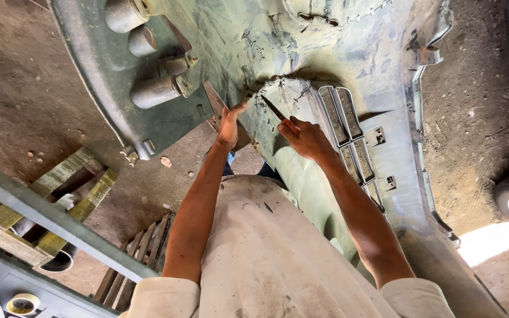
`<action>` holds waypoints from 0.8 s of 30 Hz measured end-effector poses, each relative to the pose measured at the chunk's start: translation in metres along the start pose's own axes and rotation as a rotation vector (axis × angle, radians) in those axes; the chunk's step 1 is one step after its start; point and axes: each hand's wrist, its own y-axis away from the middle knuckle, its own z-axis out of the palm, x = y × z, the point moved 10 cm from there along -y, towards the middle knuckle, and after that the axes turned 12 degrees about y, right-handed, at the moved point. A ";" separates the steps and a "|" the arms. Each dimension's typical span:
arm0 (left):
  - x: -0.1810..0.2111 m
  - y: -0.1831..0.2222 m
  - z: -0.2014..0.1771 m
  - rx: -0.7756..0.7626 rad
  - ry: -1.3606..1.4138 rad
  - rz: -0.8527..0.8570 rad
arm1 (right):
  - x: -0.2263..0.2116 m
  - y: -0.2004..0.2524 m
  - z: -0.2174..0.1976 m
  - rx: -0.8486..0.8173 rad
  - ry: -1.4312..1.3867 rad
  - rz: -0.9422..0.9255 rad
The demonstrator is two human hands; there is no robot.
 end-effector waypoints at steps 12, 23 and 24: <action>0.020 0.011 0.016 -0.059 0.005 0.051 | -0.014 0.009 -0.007 -0.034 -0.035 0.037; 0.017 0.007 0.013 -0.026 0.000 0.028 | -0.012 0.002 0.002 -0.003 0.034 0.014; 0.019 0.011 0.014 -0.028 0.001 0.033 | -0.012 0.005 0.003 -0.002 0.022 0.025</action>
